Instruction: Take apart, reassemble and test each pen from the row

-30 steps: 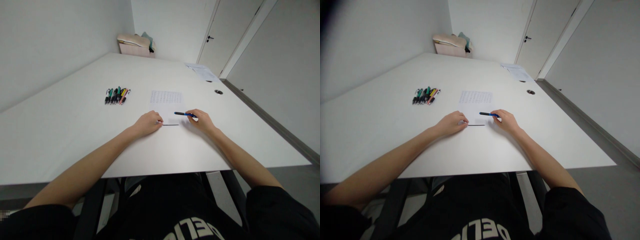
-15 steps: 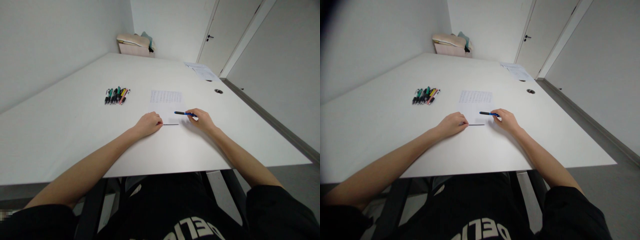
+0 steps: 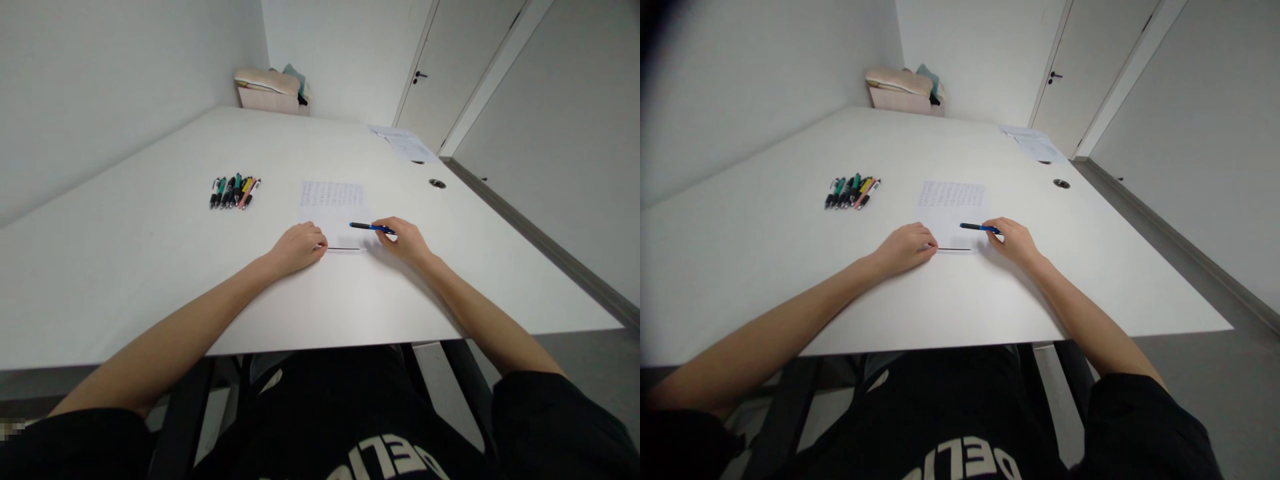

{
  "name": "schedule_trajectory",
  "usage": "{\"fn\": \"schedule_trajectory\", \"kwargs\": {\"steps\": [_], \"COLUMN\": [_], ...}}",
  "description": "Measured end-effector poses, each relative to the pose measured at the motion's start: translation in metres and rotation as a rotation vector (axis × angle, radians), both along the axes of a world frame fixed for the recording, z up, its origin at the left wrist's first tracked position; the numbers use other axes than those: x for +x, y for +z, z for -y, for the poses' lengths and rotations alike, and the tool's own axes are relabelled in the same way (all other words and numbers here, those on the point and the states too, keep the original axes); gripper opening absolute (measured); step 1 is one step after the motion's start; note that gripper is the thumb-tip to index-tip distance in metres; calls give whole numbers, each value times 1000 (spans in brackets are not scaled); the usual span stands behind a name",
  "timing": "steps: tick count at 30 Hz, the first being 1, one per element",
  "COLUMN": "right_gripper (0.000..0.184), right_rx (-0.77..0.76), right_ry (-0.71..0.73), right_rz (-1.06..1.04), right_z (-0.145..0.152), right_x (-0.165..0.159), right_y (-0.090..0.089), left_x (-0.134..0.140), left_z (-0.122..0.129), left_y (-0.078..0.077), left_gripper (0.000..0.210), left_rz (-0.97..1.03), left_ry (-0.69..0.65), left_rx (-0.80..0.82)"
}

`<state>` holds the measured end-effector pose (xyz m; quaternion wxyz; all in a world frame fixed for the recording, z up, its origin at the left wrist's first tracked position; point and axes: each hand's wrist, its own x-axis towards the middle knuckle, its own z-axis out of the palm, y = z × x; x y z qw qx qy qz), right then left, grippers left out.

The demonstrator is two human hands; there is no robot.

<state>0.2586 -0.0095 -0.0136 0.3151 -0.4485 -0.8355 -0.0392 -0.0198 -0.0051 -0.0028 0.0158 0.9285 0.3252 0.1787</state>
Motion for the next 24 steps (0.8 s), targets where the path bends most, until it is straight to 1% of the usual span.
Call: {"fn": "schedule_trajectory", "kwargs": {"steps": [4, 9, 13, 17, 24], "right_gripper": [20, 19, 19, 19, 20], "right_rx": [23, 37, 42, 34, 21], "right_ry": [-16, -65, -84, -89, -67], "right_rz": [-14, -31, -40, -43, -34], "right_z": [1, 1, -1, -2, 0], "right_x": [0, 1, 3, 4, 3], "right_y": [1, 3, 3, 1, 1], "left_x": [-4, -12, -21, -29, -29], "left_z": [-1, -9, -18, -26, -27], "left_y": [5, 11, 10, 8, 10], "left_gripper": [18, 22, 26, 26, 26], "left_rz": [71, 97, 106, 109, 81], "left_ry": [-1, 44, 89, 138, 175], "left_rx": [26, 102, 154, 173, 185]}}
